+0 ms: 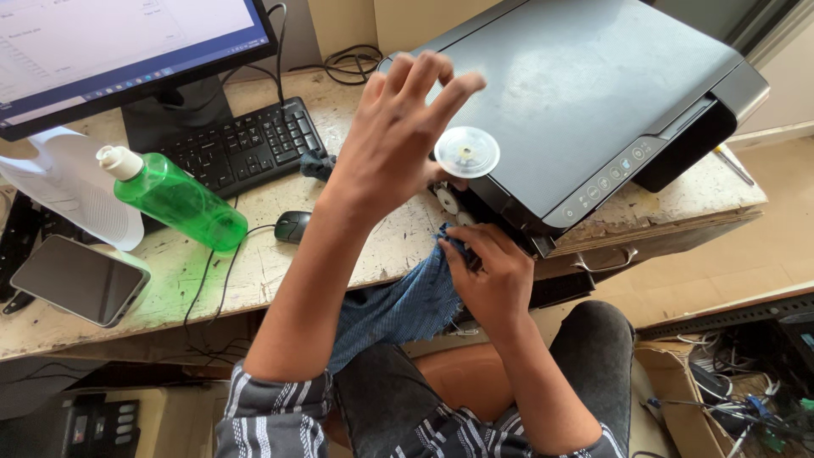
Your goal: The person removes three small white rollers from the front of a printer. They then pour liquid from a green bottle onto a blue cloth and wipe the printer's internal mechanism with the cloth. Finally, they use a small metal tool to clean a specific part inside the printer.
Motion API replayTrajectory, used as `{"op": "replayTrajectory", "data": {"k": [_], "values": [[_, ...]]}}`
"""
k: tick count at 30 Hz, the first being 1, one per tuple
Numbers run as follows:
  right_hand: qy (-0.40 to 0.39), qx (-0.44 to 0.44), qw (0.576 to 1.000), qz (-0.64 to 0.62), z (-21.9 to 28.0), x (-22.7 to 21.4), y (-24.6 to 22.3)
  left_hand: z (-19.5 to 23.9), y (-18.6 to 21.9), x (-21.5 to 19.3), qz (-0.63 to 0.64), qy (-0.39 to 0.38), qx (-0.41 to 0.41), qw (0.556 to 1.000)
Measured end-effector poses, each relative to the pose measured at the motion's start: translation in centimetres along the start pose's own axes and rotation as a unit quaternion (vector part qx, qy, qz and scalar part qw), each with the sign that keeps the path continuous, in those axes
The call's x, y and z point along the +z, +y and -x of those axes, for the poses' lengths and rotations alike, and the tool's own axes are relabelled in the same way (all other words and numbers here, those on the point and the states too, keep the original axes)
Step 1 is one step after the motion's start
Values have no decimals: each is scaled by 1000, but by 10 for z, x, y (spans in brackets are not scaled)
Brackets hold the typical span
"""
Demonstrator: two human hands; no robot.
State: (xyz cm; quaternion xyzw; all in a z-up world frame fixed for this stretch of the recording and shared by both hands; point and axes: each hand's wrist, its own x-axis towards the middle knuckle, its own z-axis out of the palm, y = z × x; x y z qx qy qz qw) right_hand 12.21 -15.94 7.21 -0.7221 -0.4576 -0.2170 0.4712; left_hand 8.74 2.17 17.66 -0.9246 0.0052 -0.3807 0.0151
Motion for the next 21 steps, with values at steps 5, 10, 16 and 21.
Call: {"op": "replayTrajectory", "data": {"k": [5,10,16,21], "values": [[10,19,1000,0,0,5,1,12,-10,-1,4,-30,-42,999],[20,13,1000,16,-3,10,1,88,0,17,193,-7,-295,936],[21,-23,998,50,-7,21,-1,139,26,79,601,-33,-433,671],[-3,-46,996,76,-15,27,-4,140,10,92,640,-21,-434,634]]}}
